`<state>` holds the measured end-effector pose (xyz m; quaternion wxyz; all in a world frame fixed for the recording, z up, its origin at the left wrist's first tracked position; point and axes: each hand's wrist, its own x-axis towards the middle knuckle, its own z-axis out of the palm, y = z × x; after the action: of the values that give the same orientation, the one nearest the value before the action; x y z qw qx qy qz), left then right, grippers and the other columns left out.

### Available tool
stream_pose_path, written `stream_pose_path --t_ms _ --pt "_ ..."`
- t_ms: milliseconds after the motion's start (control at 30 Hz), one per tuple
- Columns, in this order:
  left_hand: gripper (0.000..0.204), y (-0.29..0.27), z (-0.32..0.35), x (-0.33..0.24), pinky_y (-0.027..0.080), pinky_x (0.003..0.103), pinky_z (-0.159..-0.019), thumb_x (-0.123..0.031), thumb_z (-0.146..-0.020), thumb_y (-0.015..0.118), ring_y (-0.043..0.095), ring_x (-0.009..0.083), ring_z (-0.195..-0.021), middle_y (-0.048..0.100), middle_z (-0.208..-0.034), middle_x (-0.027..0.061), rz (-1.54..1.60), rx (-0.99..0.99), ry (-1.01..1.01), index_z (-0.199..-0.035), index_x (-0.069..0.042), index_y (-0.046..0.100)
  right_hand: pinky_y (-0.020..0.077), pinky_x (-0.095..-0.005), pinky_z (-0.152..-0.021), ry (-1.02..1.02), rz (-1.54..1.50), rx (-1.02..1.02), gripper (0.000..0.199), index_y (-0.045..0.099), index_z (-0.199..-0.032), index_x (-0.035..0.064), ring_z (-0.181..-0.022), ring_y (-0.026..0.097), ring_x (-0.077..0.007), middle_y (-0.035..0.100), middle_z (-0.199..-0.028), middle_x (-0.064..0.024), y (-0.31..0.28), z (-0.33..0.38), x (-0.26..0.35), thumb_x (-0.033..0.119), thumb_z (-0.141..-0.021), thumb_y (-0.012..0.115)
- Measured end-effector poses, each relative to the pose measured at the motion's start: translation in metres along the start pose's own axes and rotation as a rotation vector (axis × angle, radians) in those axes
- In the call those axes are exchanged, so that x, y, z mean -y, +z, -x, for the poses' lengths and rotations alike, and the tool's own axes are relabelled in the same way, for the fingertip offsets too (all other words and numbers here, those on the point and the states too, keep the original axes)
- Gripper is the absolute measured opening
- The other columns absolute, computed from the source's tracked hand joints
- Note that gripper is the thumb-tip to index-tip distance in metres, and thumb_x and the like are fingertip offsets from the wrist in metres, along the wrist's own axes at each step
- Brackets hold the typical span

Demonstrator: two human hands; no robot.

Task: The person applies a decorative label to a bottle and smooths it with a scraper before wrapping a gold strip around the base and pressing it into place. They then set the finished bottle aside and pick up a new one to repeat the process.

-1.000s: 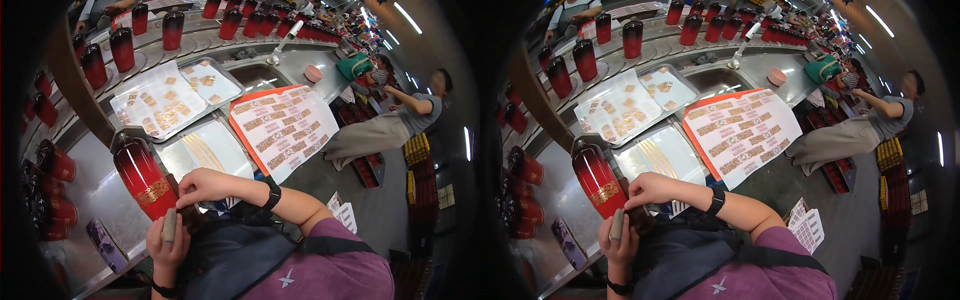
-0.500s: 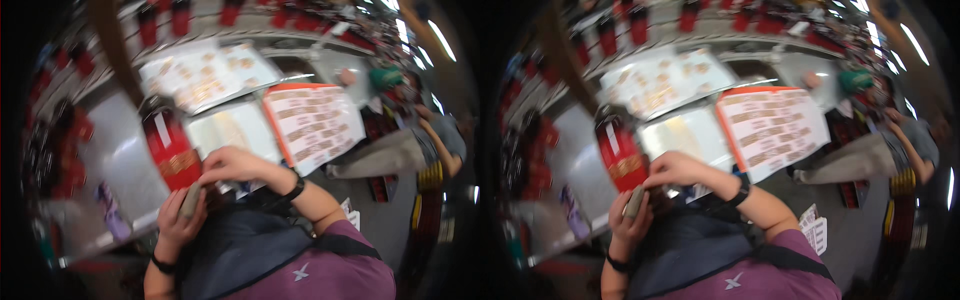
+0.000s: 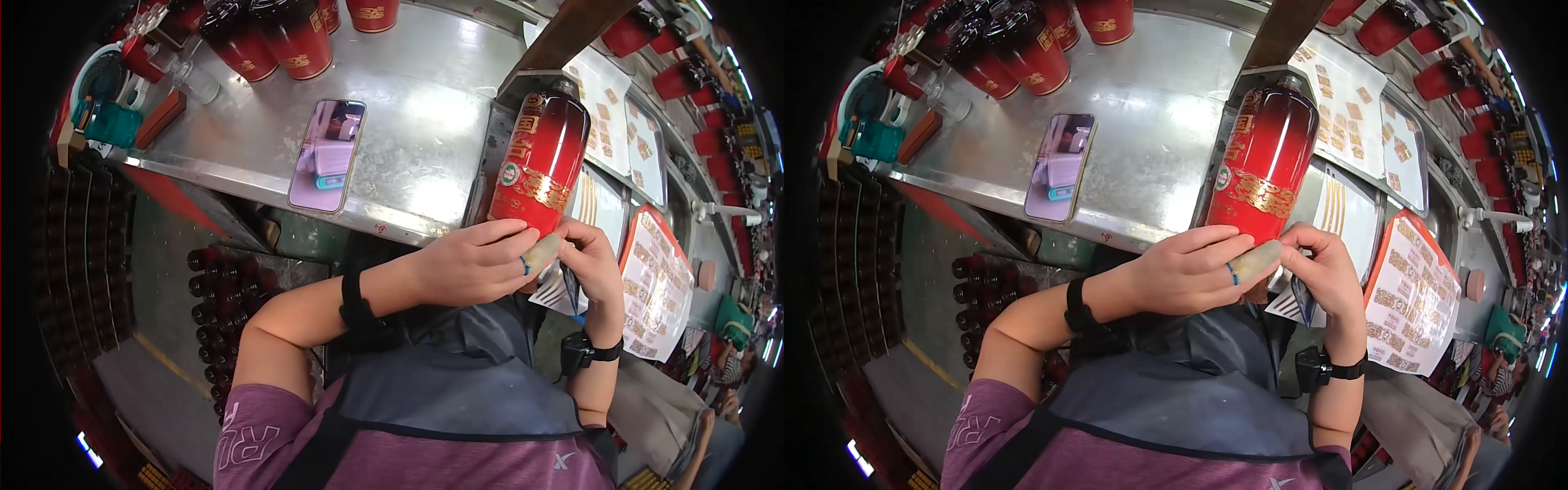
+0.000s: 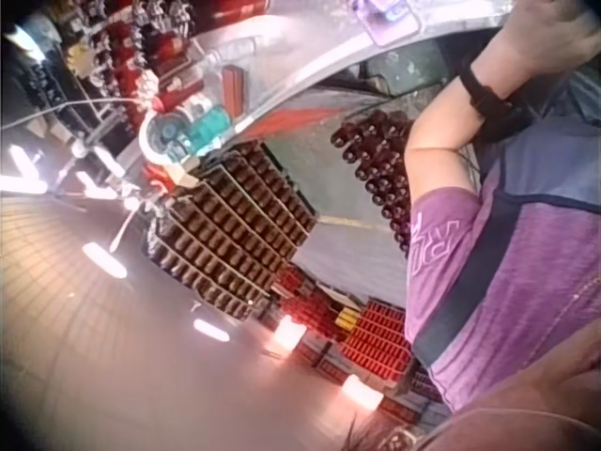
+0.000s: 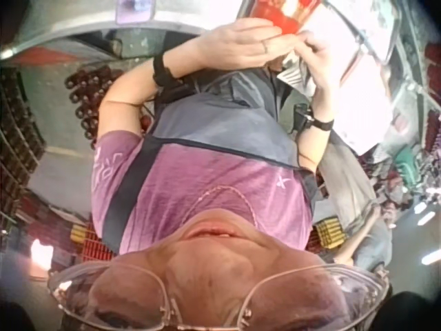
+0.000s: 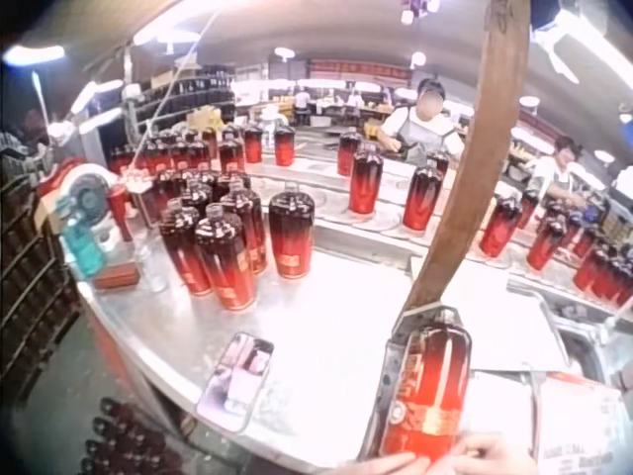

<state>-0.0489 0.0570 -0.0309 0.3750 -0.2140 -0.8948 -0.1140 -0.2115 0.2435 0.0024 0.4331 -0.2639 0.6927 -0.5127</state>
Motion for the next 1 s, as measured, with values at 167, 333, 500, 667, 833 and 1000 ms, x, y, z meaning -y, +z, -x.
stream_pose_path --t_ms 167,333,500,667,833,1000 --pt "0.028 -0.012 0.011 -0.001 0.051 0.038 -0.102 -0.017 -0.083 0.066 0.057 0.0243 -0.118 0.063 -0.123 0.0059 0.054 -0.065 -0.048 -0.11 -0.008 0.071 0.0439 -0.0246 -0.079 0.043 0.029 -0.008 0.014 0.068 -0.087 -0.0011 -0.083 0.056 -0.0087 0.063 -0.086 -0.0004 0.006 0.006 0.006 0.011 -0.09 0.073" --pt "0.029 -0.016 0.012 -0.002 0.054 0.039 -0.099 -0.014 -0.081 0.068 0.057 0.0258 -0.119 0.064 -0.123 0.0074 0.099 -0.091 -0.066 -0.109 -0.006 0.071 0.0445 -0.0254 -0.078 0.023 0.04 -0.032 0.014 0.069 -0.087 -0.0008 -0.083 0.057 -0.0083 0.063 -0.084 0.0 0.005 0.01 0.005 0.012 -0.089 0.074" --pt "0.031 0.0 0.0 -0.005 0.054 0.038 -0.097 -0.015 -0.077 0.073 0.058 0.0263 -0.115 0.065 -0.113 0.0065 0.137 -0.083 -0.014 -0.107 -0.01 0.072 0.0459 -0.0257 -0.078 0.019 0.155 -0.041 0.016 0.07 -0.091 -0.0016 -0.083 0.058 -0.0085 0.067 -0.084 -0.0011 0.002 0.009 0.011 0.014 -0.09 0.071" --pt "0.034 -0.009 0.008 0.002 0.057 0.039 -0.086 -0.008 -0.071 0.075 0.06 0.0273 -0.112 0.067 -0.111 0.0064 0.27 -0.175 -0.027 -0.105 -0.012 0.075 0.0451 -0.0246 -0.072 0.015 0.121 0.008 0.02 0.072 -0.087 0.0006 -0.077 0.056 -0.0066 0.066 -0.077 0.0005 0.012 0.002 0.021 0.02 -0.09 0.073" --pt "0.036 -0.019 0.004 -0.003 0.057 0.037 -0.084 -0.002 -0.07 0.072 0.061 0.026 -0.11 0.069 -0.114 0.0064 0.113 -0.117 -0.147 -0.106 -0.005 0.075 0.0422 -0.0235 -0.066 0.016 0.101 -0.04 0.022 0.072 -0.085 0.0014 -0.071 0.052 -0.0052 0.063 -0.073 0.0025 0.008 0.007 0.013 0.022 -0.09 0.074" --pt "0.037 -0.009 -0.005 -0.011 0.057 0.037 -0.085 -0.004 -0.07 0.073 0.058 0.0246 -0.111 0.068 -0.116 0.0034 0.124 -0.081 -0.092 -0.107 -0.008 0.076 0.0422 -0.0231 -0.064 -0.02 0.05 -0.024 0.024 0.072 -0.084 0.0006 -0.07 0.052 -0.0044 0.062 -0.072 0.0026 0.01 0.01 0.01 0.023 -0.091 0.074"
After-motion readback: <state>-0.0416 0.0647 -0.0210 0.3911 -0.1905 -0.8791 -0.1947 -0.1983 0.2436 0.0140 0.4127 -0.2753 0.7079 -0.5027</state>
